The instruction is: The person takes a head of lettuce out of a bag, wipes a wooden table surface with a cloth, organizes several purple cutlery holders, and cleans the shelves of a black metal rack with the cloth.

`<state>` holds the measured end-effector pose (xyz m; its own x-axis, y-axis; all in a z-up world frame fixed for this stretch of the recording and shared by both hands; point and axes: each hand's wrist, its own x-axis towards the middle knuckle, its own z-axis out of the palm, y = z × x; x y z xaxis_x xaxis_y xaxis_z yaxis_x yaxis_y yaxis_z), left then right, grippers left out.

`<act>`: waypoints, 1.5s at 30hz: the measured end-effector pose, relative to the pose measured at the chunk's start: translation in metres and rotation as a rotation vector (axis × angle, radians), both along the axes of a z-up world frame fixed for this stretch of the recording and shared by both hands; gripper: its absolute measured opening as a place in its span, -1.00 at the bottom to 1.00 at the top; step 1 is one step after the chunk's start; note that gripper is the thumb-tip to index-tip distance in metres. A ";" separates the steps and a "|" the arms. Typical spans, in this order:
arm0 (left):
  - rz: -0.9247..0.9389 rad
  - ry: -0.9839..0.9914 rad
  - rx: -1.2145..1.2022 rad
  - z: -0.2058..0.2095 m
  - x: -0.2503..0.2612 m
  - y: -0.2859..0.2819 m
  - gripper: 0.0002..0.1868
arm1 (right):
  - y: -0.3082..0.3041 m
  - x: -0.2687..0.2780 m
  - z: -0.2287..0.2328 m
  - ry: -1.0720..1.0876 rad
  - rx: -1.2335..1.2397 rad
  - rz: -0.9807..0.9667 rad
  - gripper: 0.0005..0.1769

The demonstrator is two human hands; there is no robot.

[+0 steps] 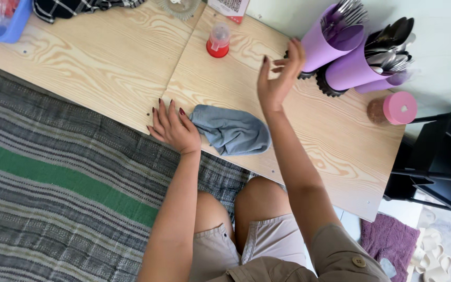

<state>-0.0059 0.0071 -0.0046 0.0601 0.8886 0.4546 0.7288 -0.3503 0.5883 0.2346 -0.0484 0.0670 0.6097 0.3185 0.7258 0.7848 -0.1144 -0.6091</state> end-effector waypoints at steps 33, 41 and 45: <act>0.099 -0.063 0.040 -0.004 0.010 0.003 -0.73 | 0.135 -0.165 0.089 -0.120 -0.260 0.878 -0.80; 0.091 -0.002 0.002 -0.011 0.007 0.001 -0.85 | 0.118 -0.173 0.094 -0.062 -0.228 0.830 -0.38; 0.052 0.005 -0.005 -0.008 0.007 0.000 -0.61 | 0.029 -0.160 0.078 -0.062 -0.329 0.781 -0.40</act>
<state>0.0007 0.0069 -0.0131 0.0158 0.8931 0.4496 0.7493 -0.3083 0.5861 0.0747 -0.0191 0.1446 0.0888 0.8321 0.5474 0.7431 0.3106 -0.5927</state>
